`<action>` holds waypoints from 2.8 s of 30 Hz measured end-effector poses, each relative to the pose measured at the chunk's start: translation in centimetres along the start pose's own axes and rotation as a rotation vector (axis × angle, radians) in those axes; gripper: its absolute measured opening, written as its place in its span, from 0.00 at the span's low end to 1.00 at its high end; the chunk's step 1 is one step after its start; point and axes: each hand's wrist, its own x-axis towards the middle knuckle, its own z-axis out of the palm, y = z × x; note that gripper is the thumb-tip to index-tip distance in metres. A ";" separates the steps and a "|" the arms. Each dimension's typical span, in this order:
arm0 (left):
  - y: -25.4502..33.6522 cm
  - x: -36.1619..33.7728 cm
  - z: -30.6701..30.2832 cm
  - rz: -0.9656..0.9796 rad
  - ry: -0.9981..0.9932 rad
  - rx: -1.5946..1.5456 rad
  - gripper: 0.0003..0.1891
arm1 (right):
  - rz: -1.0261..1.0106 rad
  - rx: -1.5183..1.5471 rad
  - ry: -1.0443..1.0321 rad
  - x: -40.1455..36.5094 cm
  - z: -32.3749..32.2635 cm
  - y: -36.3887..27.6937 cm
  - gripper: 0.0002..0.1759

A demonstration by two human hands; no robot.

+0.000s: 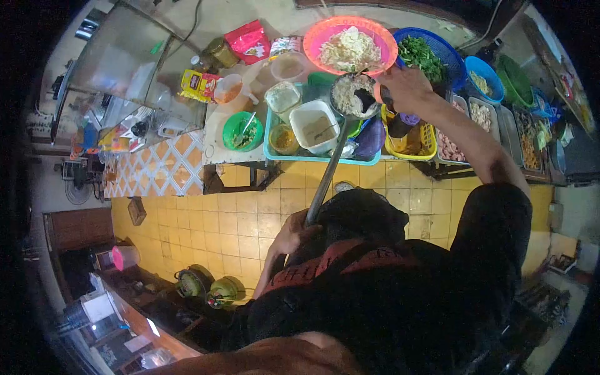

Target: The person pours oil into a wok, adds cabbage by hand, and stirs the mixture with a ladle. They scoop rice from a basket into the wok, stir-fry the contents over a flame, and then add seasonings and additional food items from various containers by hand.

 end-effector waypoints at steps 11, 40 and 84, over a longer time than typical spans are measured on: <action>0.4 2.1 -0.7 -0.059 -0.075 -0.057 0.14 | 0.579 0.687 0.710 -7.5 14.0 1.6 0.38; 0.2 -0.5 0.0 -0.087 0.130 0.003 0.15 | 0.533 1.095 0.849 0.9 19.7 -2.9 0.30; 1.3 -0.7 7.3 -0.157 0.142 -0.315 0.06 | 0.274 0.542 0.197 -2.3 16.1 6.5 0.37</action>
